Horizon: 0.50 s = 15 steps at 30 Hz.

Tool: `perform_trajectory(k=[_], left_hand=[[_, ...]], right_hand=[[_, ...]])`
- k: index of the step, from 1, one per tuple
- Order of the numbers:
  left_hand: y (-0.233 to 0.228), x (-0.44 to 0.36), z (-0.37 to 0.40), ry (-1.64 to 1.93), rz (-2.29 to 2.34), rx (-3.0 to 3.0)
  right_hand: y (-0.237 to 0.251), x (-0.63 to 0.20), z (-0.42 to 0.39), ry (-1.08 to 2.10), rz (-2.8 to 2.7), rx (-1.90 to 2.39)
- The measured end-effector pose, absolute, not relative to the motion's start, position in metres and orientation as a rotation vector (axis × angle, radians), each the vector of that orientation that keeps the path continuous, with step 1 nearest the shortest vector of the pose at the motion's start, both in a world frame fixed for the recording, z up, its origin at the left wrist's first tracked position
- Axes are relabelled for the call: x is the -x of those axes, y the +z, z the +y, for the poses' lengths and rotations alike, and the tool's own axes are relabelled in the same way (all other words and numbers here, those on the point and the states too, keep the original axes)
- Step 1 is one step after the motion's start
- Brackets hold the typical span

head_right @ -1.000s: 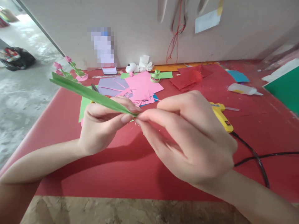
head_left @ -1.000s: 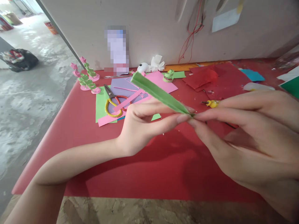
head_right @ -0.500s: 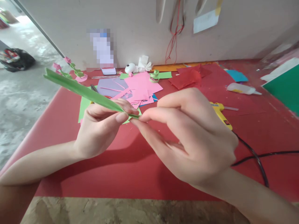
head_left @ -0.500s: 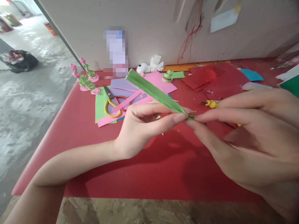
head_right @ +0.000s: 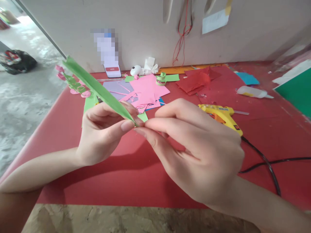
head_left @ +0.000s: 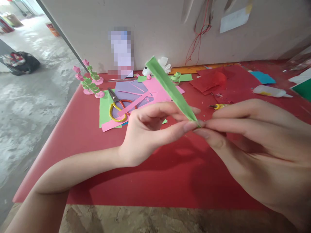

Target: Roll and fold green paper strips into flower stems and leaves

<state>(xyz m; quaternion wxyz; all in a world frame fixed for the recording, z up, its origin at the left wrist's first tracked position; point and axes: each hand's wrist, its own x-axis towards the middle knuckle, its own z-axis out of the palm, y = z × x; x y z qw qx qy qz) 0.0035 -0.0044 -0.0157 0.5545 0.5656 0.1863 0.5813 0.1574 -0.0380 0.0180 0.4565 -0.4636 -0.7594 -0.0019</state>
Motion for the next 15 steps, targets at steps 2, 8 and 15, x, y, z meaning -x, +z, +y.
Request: perform_trajectory(k=[2,8,15], left_hand=[[-0.016,-0.003,-0.004,1.372,0.468,-1.351],[-0.014,-0.003,0.0,1.349,0.475,-1.354],[-0.011,-0.003,0.006,1.23,0.471,-1.293]], right_hand=[[0.017,-0.157,-0.038,-0.012,-1.873,1.122],[0.019,-0.156,-0.038,-0.044,-1.89,1.095],[0.017,-0.158,-0.034,-0.127,-1.948,1.17]])
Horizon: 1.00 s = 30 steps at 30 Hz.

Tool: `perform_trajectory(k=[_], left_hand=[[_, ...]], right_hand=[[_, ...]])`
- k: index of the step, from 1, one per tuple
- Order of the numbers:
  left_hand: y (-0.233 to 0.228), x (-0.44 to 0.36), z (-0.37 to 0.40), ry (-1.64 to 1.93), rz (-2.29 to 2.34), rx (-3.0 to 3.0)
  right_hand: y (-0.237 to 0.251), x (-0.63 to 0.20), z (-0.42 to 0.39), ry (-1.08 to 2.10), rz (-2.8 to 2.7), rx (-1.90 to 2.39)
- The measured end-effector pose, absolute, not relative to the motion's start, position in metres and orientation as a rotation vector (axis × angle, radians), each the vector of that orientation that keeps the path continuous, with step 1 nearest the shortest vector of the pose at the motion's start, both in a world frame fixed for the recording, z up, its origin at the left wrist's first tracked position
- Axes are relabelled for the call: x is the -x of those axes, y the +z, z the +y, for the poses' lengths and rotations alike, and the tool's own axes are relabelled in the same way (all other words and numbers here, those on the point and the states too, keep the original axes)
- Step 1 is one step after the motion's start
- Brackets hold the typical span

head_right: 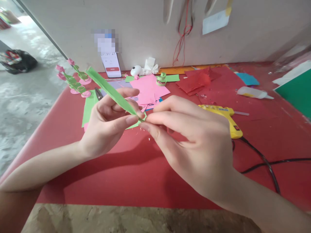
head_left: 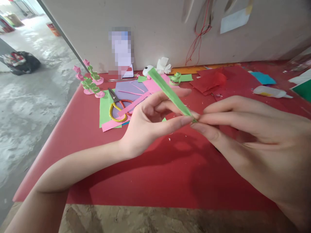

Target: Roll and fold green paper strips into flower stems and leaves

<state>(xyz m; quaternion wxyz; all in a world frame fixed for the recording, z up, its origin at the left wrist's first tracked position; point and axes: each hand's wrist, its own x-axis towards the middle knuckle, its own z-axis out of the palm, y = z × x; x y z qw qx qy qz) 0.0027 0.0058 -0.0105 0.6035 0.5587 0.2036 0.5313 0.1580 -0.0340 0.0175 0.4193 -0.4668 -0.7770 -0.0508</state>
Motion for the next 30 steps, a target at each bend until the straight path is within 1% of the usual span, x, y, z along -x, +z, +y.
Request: perform_trajectory(k=[6,12,15,21,26,30], left_hand=[[-0.01,-0.001,0.007,1.221,0.504,-1.265],[-0.014,-0.001,0.007,1.279,0.489,-1.318],[-0.016,-0.001,0.007,1.274,0.504,-1.348],[-0.014,-0.001,0.012,1.266,0.414,-1.386],[-0.008,0.006,0.022,1.352,0.425,-1.649],[-0.005,0.011,0.024,1.302,0.405,-1.811]], right_hand=[[0.02,-0.158,-0.038,-0.109,-1.999,1.222],[0.019,-0.162,-0.034,-0.017,-2.037,1.198],[0.015,-0.163,-0.032,-0.082,-2.041,1.123],[0.02,-0.161,-0.035,-0.149,-2.001,1.176],[0.02,-0.166,-0.035,-0.234,-2.042,1.159],[0.019,-0.172,-0.033,-0.223,-2.117,1.132]])
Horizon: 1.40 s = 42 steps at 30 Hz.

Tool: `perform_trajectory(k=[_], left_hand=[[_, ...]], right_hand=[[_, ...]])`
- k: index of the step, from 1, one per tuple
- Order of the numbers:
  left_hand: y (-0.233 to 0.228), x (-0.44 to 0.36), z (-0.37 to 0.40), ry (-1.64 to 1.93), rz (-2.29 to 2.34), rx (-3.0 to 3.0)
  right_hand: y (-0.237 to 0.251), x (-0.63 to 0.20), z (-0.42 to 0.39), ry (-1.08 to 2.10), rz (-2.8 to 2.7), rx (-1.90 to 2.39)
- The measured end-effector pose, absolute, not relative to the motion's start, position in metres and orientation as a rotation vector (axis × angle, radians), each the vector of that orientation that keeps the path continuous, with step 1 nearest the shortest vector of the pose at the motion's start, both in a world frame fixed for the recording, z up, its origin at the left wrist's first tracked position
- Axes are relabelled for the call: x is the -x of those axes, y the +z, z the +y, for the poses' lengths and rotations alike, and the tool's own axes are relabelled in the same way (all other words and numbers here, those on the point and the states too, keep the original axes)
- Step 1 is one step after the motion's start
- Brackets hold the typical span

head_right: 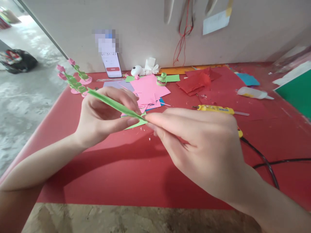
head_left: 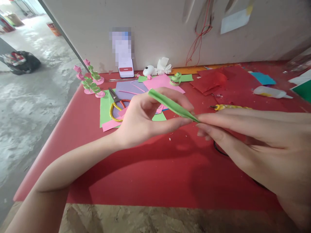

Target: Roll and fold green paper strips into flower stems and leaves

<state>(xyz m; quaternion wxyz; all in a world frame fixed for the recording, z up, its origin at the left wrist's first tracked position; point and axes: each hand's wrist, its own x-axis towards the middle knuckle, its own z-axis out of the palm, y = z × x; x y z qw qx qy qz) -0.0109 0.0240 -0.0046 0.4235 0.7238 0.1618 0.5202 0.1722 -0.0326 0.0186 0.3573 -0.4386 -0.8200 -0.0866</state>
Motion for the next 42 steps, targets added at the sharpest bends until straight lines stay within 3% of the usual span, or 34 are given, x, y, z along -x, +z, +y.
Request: perform_trajectory(k=[18,22,27,35,42], left_hand=[[0.005,0.024,0.036,1.27,0.247,-2.296],[0.01,0.028,0.045,1.42,-0.011,-2.649],[0.01,0.028,0.034,1.798,0.286,-3.072],[0.011,0.019,0.024,1.976,0.458,-3.154],[0.014,0.024,0.015,1.314,0.69,-3.063]], right_hand=[[0.024,-0.178,-0.037,-0.302,-2.217,1.037],[0.02,-0.178,-0.036,-0.353,-2.224,1.055],[0.013,-0.177,-0.037,-0.304,-2.221,1.093],[0.019,-0.176,-0.039,-0.222,-2.159,1.1],[0.015,-0.176,-0.04,-0.237,-2.111,1.073]])
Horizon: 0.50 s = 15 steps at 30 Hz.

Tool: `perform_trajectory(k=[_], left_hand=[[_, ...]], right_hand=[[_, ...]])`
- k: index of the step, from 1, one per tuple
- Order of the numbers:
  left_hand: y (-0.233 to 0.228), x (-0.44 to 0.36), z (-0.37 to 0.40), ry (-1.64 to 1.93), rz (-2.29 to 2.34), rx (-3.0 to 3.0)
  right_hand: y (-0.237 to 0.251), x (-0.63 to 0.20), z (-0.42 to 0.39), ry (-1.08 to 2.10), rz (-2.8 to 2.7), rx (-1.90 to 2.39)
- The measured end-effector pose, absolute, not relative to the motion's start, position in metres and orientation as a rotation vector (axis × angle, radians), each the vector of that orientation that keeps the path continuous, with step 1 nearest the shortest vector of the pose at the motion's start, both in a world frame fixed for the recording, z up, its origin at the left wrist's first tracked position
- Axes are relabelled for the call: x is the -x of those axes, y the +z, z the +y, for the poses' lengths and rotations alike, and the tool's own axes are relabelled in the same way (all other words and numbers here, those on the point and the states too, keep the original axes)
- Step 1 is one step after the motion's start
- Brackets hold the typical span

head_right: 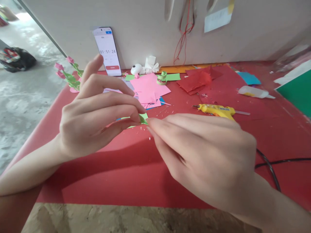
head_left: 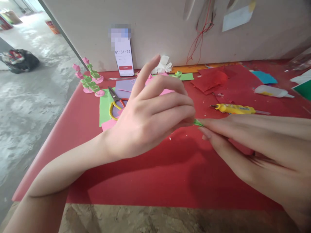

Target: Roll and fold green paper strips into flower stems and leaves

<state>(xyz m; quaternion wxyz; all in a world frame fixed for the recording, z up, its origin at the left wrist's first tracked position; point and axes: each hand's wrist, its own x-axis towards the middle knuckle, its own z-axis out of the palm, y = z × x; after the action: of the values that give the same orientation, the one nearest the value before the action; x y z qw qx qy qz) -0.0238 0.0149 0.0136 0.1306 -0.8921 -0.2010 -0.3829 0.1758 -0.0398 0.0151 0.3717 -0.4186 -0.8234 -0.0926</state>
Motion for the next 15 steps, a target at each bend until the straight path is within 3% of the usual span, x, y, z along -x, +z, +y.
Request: perform_trajectory(k=[11,15], left_hand=[[0.0126,0.0249,0.0163,-1.101,-0.463,2.577],[0.0106,0.022,0.0162,-1.402,-0.472,2.389]], right_hand=[[0.0171,-0.1712,-0.0365,-0.214,-2.058,1.003],[0.012,-0.1756,-0.0377,-0.099,-2.048,1.071]])
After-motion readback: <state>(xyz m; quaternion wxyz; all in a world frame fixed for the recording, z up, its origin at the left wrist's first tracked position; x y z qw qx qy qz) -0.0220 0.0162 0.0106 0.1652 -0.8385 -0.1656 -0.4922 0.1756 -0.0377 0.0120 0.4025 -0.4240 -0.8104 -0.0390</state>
